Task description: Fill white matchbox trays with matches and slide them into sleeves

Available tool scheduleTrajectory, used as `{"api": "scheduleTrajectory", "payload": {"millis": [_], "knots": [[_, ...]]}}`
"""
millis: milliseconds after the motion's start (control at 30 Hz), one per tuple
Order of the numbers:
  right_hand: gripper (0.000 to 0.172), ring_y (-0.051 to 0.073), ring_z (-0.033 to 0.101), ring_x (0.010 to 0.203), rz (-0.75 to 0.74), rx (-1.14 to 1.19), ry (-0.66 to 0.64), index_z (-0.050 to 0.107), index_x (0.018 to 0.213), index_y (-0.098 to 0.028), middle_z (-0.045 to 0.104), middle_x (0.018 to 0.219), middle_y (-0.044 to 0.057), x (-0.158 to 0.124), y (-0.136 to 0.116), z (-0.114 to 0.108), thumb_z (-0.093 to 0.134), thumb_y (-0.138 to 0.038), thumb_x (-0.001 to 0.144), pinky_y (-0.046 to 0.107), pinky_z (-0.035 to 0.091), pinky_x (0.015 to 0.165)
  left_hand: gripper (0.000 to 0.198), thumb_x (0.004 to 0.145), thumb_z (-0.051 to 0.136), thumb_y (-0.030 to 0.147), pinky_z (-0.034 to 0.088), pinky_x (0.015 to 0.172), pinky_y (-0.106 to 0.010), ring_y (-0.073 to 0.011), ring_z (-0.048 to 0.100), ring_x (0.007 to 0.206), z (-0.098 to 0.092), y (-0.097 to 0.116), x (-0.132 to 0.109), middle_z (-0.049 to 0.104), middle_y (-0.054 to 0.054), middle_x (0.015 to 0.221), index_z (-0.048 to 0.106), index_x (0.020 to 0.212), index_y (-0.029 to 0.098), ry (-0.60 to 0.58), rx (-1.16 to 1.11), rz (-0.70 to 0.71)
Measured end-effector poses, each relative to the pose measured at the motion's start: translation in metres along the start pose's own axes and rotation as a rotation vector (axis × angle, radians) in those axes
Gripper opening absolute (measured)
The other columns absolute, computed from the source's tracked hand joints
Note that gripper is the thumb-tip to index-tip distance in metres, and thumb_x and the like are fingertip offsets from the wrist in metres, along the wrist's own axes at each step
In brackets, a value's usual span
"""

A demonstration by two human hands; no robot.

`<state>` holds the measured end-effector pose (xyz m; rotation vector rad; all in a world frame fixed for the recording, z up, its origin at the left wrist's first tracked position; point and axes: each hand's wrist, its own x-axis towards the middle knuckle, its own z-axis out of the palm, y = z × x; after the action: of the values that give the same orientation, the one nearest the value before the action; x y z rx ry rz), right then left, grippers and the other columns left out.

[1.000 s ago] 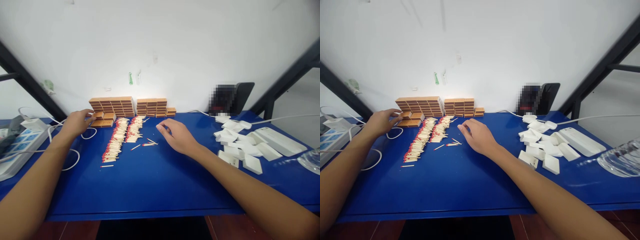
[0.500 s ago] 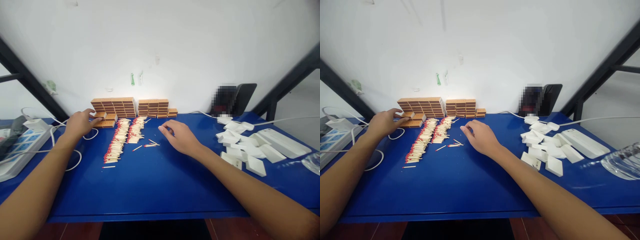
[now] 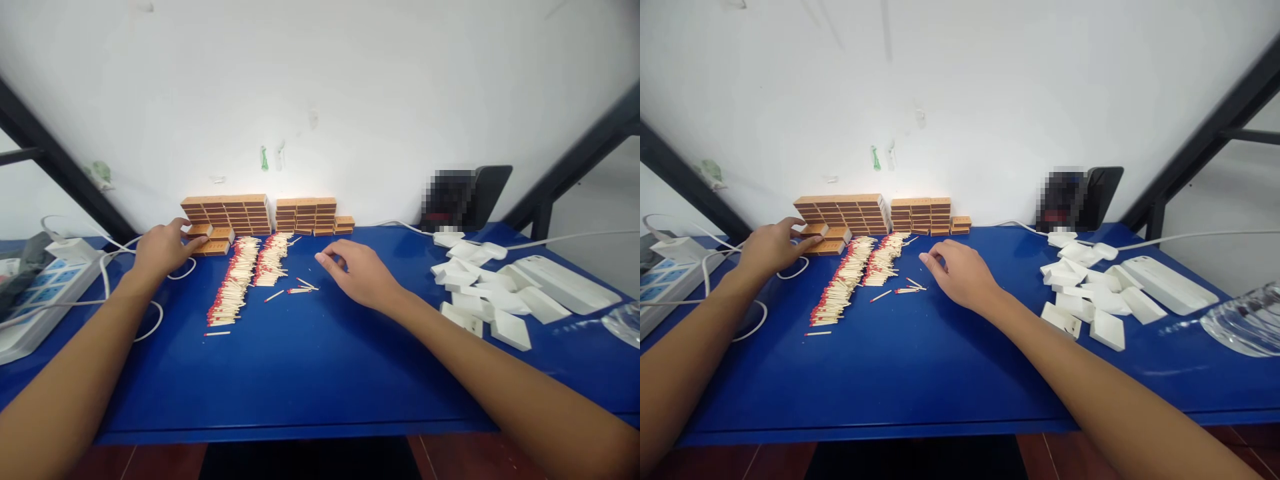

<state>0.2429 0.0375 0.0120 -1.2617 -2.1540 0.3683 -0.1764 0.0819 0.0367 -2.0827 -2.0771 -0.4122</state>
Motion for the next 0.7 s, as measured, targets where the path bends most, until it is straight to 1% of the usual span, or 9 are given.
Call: {"api": "scheduleTrajectory", "payload": {"millis": [100, 200, 333, 400, 533, 600, 667, 700], "knots": [[0.037, 0.02, 0.061, 0.081, -0.009, -0.002, 0.003, 0.069, 0.092, -0.021, 0.071, 0.092, 0.006, 0.0, 0.0, 0.0, 0.05, -0.047, 0.109, 0.036, 0.042, 0.076, 0.078, 0.101, 0.045, 0.074, 0.043, 0.081, -0.039, -0.0383, 0.066, 0.103, -0.001, 0.003, 0.0, 0.077, -0.019, 0.113, 0.055, 0.145, 0.011, -0.014, 0.12, -0.078], [0.037, 0.02, 0.06, 0.08, 0.0, -0.005, 0.0, 0.068, 0.09, -0.021, 0.071, 0.09, 0.006, 0.0, 0.0, 0.0, 0.05, -0.047, 0.109, 0.036, 0.042, 0.075, 0.077, 0.102, 0.042, 0.074, 0.044, 0.079, -0.037, -0.0369, 0.067, 0.102, -0.003, 0.009, -0.001, 0.077, -0.018, 0.114, 0.056, 0.146, 0.012, -0.025, 0.167, -0.093], [0.037, 0.02, 0.06, 0.08, 0.006, -0.005, -0.005, 0.068, 0.09, -0.021, 0.07, 0.089, 0.005, 0.0, 0.0, 0.0, 0.05, -0.047, 0.109, 0.035, 0.041, 0.075, 0.081, 0.103, 0.038, 0.076, 0.045, 0.08, -0.037, -0.0369, 0.066, 0.102, -0.007, 0.013, -0.004, 0.075, -0.018, 0.113, 0.055, 0.147, 0.012, -0.028, 0.2, -0.103], [0.037, 0.02, 0.06, 0.08, 0.004, -0.01, -0.002, 0.068, 0.09, -0.021, 0.07, 0.089, 0.006, 0.001, 0.0, 0.0, 0.05, -0.047, 0.109, 0.035, 0.041, 0.075, 0.082, 0.102, 0.037, 0.077, 0.046, 0.081, -0.038, -0.038, 0.066, 0.103, -0.008, 0.014, -0.005, 0.075, -0.019, 0.114, 0.055, 0.149, 0.011, -0.034, 0.21, -0.104], [0.037, 0.02, 0.06, 0.079, -0.01, -0.037, 0.03, 0.068, 0.088, -0.021, 0.072, 0.088, 0.006, 0.003, 0.003, -0.005, 0.05, -0.047, 0.109, 0.035, 0.041, 0.073, 0.085, 0.101, 0.04, 0.076, 0.049, 0.084, -0.043, -0.0424, 0.066, 0.108, -0.013, 0.017, -0.006, 0.074, -0.025, 0.118, 0.057, 0.147, 0.008, -0.03, 0.228, -0.119], [0.037, 0.02, 0.06, 0.078, -0.005, -0.072, 0.063, 0.068, 0.087, -0.021, 0.072, 0.086, 0.006, 0.005, 0.007, -0.01, 0.051, -0.046, 0.108, 0.035, 0.04, 0.072, 0.083, 0.1, 0.043, 0.075, 0.05, 0.087, -0.045, -0.0423, 0.065, 0.111, -0.015, 0.021, -0.007, 0.075, -0.026, 0.119, 0.057, 0.147, 0.008, 0.009, 0.224, -0.113], [0.035, 0.021, 0.06, 0.076, 0.001, -0.135, 0.114, 0.068, 0.085, -0.021, 0.072, 0.085, 0.006, 0.007, 0.011, -0.017, 0.054, -0.044, 0.106, 0.035, 0.038, 0.07, 0.077, 0.102, 0.044, 0.071, 0.051, 0.091, -0.047, -0.0419, 0.065, 0.114, -0.018, 0.028, -0.01, 0.076, -0.024, 0.12, 0.06, 0.144, 0.009, 0.093, 0.214, -0.07], [0.033, 0.021, 0.06, 0.075, 0.003, -0.171, 0.142, 0.069, 0.085, -0.021, 0.073, 0.085, 0.007, 0.008, 0.013, -0.021, 0.055, -0.043, 0.105, 0.035, 0.038, 0.069, 0.073, 0.103, 0.045, 0.068, 0.052, 0.092, -0.048, -0.0421, 0.064, 0.116, -0.02, 0.033, -0.012, 0.076, -0.023, 0.12, 0.062, 0.141, 0.009, 0.156, 0.215, -0.05]]}}
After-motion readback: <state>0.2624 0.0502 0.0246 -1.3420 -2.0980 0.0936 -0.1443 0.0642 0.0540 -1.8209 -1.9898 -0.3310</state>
